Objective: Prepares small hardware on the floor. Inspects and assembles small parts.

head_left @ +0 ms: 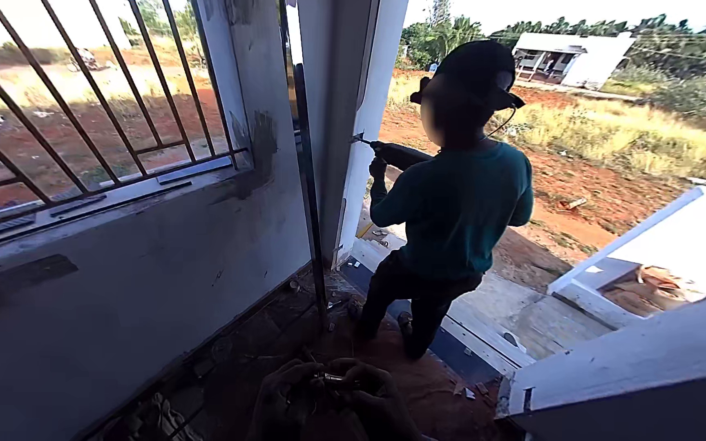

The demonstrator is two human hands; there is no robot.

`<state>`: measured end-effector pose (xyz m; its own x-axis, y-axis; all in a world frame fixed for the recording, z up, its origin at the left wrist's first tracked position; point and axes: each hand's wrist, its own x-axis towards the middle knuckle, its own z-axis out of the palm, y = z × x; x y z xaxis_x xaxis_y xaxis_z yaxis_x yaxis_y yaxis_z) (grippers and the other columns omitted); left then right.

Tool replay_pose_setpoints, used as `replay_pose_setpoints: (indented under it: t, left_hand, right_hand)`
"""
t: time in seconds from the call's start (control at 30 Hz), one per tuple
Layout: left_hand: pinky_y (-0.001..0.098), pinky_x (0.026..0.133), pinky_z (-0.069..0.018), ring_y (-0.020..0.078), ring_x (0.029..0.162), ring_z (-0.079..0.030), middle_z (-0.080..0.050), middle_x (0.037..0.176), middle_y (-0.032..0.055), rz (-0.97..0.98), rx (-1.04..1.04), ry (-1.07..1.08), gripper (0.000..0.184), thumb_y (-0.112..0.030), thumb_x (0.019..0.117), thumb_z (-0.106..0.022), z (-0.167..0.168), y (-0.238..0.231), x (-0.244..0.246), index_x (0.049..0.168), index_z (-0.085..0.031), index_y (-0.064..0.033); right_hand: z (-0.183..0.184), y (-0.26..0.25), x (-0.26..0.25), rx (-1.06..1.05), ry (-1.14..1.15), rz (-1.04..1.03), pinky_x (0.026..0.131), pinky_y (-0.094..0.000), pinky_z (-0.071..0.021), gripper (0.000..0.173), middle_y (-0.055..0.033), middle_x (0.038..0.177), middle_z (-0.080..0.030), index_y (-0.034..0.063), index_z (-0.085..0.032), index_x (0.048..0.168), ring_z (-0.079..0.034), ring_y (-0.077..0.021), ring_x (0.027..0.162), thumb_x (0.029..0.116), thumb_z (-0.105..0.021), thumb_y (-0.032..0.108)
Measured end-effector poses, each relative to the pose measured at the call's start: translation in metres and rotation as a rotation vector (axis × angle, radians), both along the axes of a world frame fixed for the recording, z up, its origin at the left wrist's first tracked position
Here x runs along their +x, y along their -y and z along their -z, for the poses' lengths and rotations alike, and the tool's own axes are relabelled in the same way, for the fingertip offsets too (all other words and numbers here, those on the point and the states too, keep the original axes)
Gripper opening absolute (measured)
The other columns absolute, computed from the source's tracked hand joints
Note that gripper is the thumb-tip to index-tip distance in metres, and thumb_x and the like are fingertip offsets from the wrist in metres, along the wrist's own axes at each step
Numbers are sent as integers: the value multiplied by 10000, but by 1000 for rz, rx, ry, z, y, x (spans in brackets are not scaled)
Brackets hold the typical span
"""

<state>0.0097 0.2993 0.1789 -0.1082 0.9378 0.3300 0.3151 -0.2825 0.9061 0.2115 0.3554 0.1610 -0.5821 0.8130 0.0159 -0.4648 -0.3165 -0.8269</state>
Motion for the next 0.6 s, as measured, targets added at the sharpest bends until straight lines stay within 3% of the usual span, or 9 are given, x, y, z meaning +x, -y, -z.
replay_pose_setpoints:
  t: [0.03,0.1,0.17,0.23,0.3,0.37,0.43,0.53,0.6]
  left_hand:
    - [157,692,-552,6,773,-655,-733,943,22,4,9,3,198,-168,955,-688,0,-10,-11,1083,-775,-44]
    - [152,683,-546,1,762,-647,-731,936,20,26,9,2,199,-164,953,-692,0,-27,-34,1089,-774,-43]
    - [157,677,-544,6,751,-642,-727,932,25,54,3,-15,201,-161,954,-691,1,-43,-55,1096,-774,-44]
    - [163,682,-546,16,755,-647,-725,932,36,80,-3,-24,203,-153,958,-687,2,-56,-75,1100,-770,-34]
    - [166,687,-543,18,761,-645,-722,928,46,103,-22,-1,200,-140,957,-687,0,-66,-92,1095,-768,-20]
    - [162,683,-540,12,762,-641,-722,934,44,126,-36,35,194,-132,954,-690,0,-77,-105,1088,-768,-16]
    - [162,686,-547,13,763,-646,-726,944,35,159,-46,39,189,-135,951,-695,3,-87,-114,1088,-770,-29]
    - [160,690,-546,13,763,-647,-728,938,35,199,-23,19,199,-153,958,-689,7,-98,-121,1096,-774,-38]
    - [160,705,-547,15,775,-651,-730,943,43,205,-21,28,208,-154,961,-688,6,-102,-124,1104,-770,-27]
  right_hand:
    - [-1,-11,-8,-5,-32,-17,773,-395,-619,310,-148,1290,-673,57,-726,1126,-714,-224,975,823,-782,28]
    - [-12,-27,-26,-111,68,-89,701,-365,-603,477,-161,1221,-683,12,-552,1331,-711,-221,904,900,-709,143]
    - [-21,-40,-50,-215,256,-137,544,-282,-555,370,-108,893,-734,10,-634,1216,-671,-142,639,1065,-499,320]
    - [-22,-51,-69,-203,309,-117,500,-267,-533,312,-83,723,-703,12,-689,1027,-631,-122,541,1080,-507,261]
    - [-13,-59,-79,-94,181,-49,609,-313,-587,110,-108,900,-744,19,-729,1028,-689,-152,683,938,-705,77]
    - [-9,-70,-88,-69,86,-21,746,-388,-612,286,-153,1199,-707,44,-722,1088,-715,-223,920,810,-786,30]
    - [-19,-76,-96,-192,163,-74,744,-401,-610,472,-162,1234,-676,27,-578,1290,-709,-254,968,857,-741,123]
    - [-31,-79,-113,-387,390,-131,521,-282,-533,412,-98,837,-720,40,-658,1140,-653,-147,610,1092,-427,378]
    - [-28,-81,-116,-353,367,-69,473,-252,-515,365,-94,704,-696,12,-686,996,-621,-123,517,1099,-457,278]
